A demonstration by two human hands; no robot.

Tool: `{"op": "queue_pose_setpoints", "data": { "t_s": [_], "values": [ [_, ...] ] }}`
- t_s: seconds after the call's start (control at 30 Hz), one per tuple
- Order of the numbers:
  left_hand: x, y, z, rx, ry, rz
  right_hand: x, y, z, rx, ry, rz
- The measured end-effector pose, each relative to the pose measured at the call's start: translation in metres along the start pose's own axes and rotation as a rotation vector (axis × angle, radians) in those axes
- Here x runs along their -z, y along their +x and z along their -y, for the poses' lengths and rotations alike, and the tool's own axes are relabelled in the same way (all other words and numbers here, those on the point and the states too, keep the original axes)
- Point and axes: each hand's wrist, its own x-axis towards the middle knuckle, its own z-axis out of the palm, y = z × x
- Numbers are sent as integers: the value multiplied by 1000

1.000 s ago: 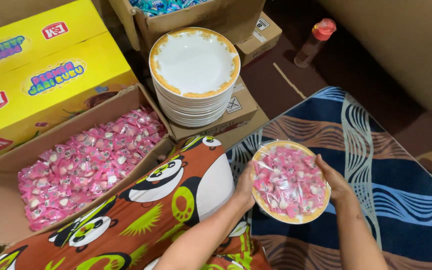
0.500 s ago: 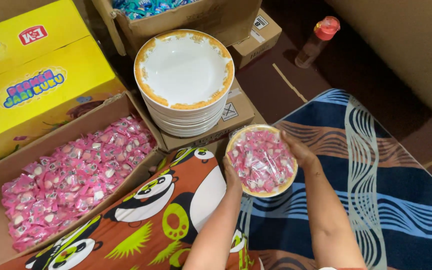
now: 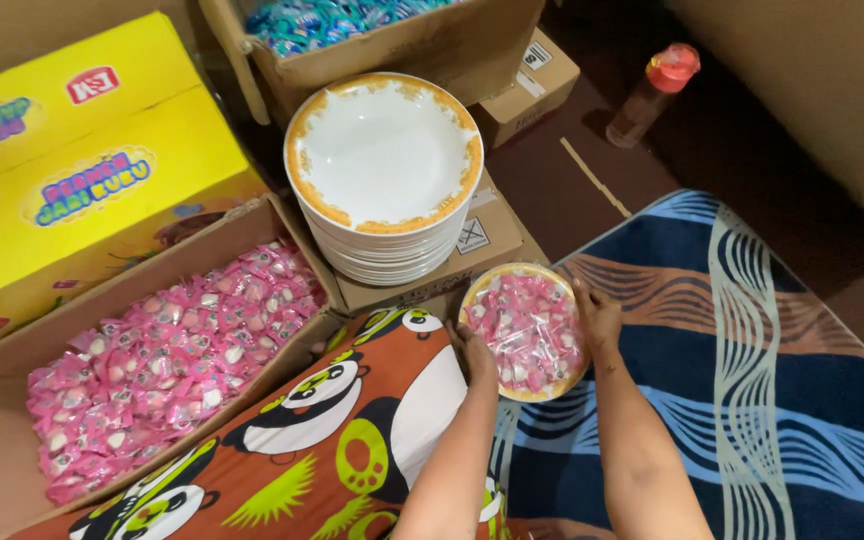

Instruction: Packing small pink items into plastic bags containing plates

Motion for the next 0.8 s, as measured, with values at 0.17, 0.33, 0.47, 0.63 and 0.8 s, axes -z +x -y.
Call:
{"op": "queue_pose_setpoints", "data": {
  "t_s": [0.17,0.33,0.47,0.63,0.8],
  "values": [
    [160,-33,-156,-124,-454,-29,22,5,64,247,-165,-275],
    [252,-6,-228,-715,-407,-161,32,7,192,517,297,-369],
    [348,65,-249,-698,-405,-380,21,0,283,481,578,-88],
    [374,174,-209,-385,-134,-419,-17,-8,346,345,629,102],
    [393,176,-226,-240,-61,-222,-44,-1,356,269,57,145]
  ]
}}
